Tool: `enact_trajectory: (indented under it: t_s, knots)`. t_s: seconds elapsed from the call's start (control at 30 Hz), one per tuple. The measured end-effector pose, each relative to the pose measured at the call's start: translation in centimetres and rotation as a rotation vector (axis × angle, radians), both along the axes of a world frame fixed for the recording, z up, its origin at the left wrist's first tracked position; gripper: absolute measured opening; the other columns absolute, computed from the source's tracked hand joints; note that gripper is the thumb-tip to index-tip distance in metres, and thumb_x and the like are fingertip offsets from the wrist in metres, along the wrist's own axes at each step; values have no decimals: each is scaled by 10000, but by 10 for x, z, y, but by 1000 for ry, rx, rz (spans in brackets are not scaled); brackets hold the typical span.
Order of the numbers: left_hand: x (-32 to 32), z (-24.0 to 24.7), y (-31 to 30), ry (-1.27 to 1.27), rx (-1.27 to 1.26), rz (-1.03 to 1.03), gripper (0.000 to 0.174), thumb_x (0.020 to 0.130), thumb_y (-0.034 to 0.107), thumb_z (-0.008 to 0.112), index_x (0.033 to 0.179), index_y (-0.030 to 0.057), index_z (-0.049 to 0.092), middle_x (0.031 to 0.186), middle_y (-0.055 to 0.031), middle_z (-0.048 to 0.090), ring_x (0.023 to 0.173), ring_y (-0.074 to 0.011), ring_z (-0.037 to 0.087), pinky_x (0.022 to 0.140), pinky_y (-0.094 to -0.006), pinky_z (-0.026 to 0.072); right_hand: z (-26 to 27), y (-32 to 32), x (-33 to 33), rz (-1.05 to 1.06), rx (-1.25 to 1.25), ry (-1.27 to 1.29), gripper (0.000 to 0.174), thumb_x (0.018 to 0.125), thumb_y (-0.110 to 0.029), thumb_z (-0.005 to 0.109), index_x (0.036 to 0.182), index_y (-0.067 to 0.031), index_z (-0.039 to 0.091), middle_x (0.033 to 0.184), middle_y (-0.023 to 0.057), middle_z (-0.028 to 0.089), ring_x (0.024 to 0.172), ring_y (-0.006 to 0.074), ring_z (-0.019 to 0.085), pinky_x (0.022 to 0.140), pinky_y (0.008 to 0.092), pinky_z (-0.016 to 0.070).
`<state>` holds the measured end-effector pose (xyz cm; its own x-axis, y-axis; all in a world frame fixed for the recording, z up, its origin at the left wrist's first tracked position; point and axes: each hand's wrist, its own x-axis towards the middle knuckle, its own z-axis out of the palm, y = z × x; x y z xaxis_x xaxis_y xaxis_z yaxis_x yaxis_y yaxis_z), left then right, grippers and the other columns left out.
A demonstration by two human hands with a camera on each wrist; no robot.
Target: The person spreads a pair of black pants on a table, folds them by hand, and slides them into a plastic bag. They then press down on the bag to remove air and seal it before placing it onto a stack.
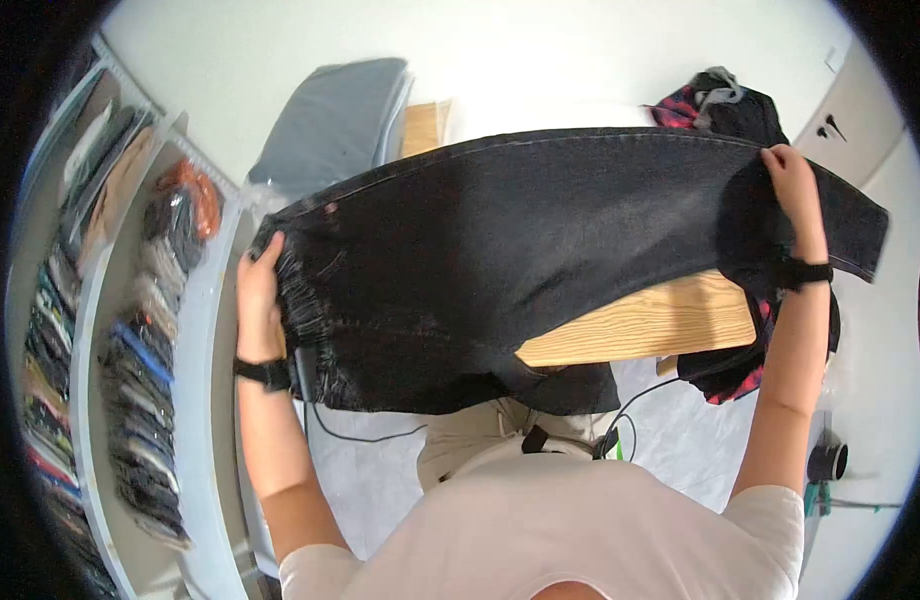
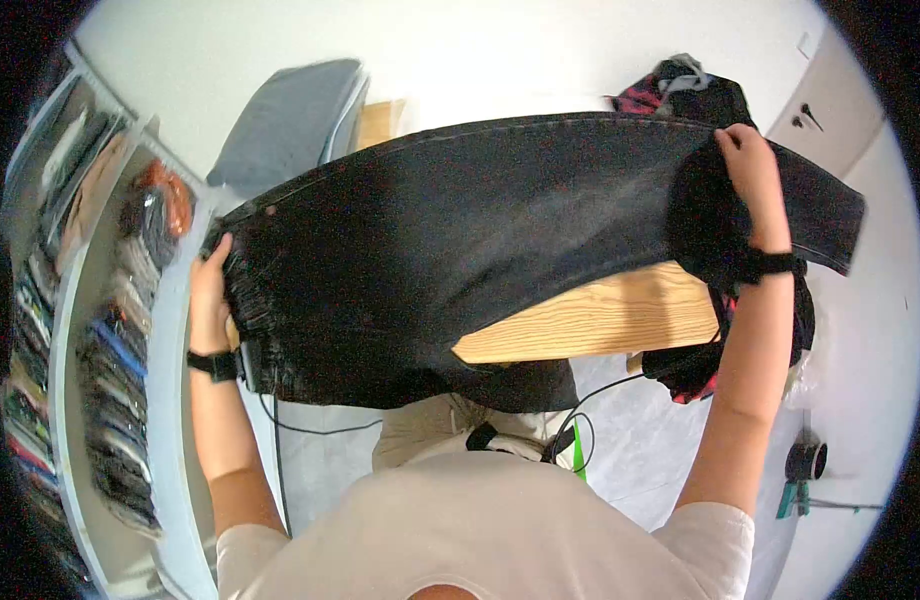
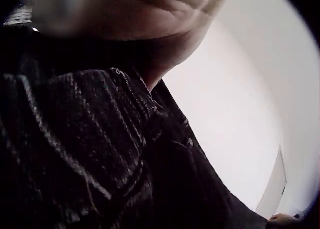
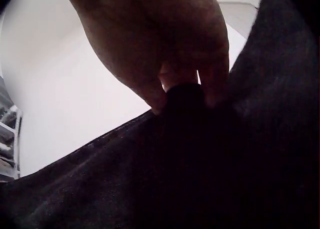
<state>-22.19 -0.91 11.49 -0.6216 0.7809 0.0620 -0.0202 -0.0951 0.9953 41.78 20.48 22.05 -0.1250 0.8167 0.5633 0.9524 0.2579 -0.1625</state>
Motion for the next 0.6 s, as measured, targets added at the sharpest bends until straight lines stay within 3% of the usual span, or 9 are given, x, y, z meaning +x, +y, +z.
enact_trajectory:
  t_s: [0.07, 0.13, 0.23, 0.3, 0.33, 0.4, 0.47, 0.53, 0.6]
  knots:
    - [6, -8, 6, 67, -22, 37, 301, 873, 136, 627, 1108, -49, 591, 1021, -90, 652, 868, -183, 613, 789, -291, 465, -39, 46, -1, 11, -148, 15, 310, 886, -273, 566, 905, 29, 634, 877, 220, 634, 854, 372, 617, 756, 408, 471]
    - [-3, -22, 13, 79, -110, 32, 288, 861, 150, 642, 1073, -43, 614, 963, -72, 663, 828, -160, 612, 759, -283, 463, -77, 68, -6, 84, -304, 88, 303, 881, -260, 574, 1002, 14, 621, 965, 218, 636, 938, 364, 610, 808, 397, 467]
    - [-10, -40, 15, 88, -178, 57, 277, 855, 151, 649, 1051, -44, 622, 944, -71, 667, 807, -151, 610, 733, -282, 463, -106, 38, -40, 130, -222, 118, 396, 865, -190, 601, 1218, -33, 520, 1173, 219, 581, 1114, 361, 546, 928, 373, 430]
    - [-8, -45, 13, 126, -236, 24, 273, 851, 152, 654, 1035, -48, 621, 930, -67, 664, 798, -145, 606, 720, -280, 461, -99, -19, -97, 208, -283, 261, 331, 865, -163, 609, 1164, -29, 562, 1089, 201, 620, 996, 316, 607, 855, 367, 471]
    - [-11, -51, 12, 125, -247, 23, 273, 851, 152, 654, 1035, -48, 621, 930, -67, 664, 798, -145, 606, 720, -280, 461, -118, -35, -109, 389, -271, 370, 226, 866, -131, 603, 1067, -27, 607, 975, 152, 650, 869, 244, 631, 769, 335, 494]
    - [-17, -65, 11, 117, -217, 23, 246, 853, 150, 652, 999, -46, 631, 889, -55, 663, 776, -135, 602, 708, -277, 459, -122, -118, -159, 457, -541, 415, 92, 861, -93, 583, 901, -31, 637, 776, 78, 627, 733, 163, 600, 688, 291, 482]
    - [-16, -65, 9, 142, -248, 16, 293, 851, 159, 658, 1048, -51, 603, 937, -76, 652, 805, -145, 597, 724, -278, 458, -140, -179, -191, 539, -815, 316, 163, 856, -176, 604, 881, -35, 681, 774, 173, 660, 705, 282, 645, 654, 378, 498]
    - [-19, -66, 3, 172, -282, 20, 346, 849, 168, 664, 1098, -55, 575, 985, -96, 640, 835, -155, 592, 740, -279, 458, -154, -209, -210, 592, -970, 145, 247, 851, -271, 617, 888, -42, 699, 831, 218, 656, 742, 354, 639, 674, 414, 502]
    - [-26, -70, -7, 402, -261, 61, 500, 838, 188, 681, 1225, -50, 473, 1130, -168, 579, 949, -192, 574, 808, -290, 456, -157, -226, -227, 547, -1010, 245, 335, 838, -343, 625, 890, -20, 699, 813, 220, 658, 742, 372, 636, 697, 416, 506]
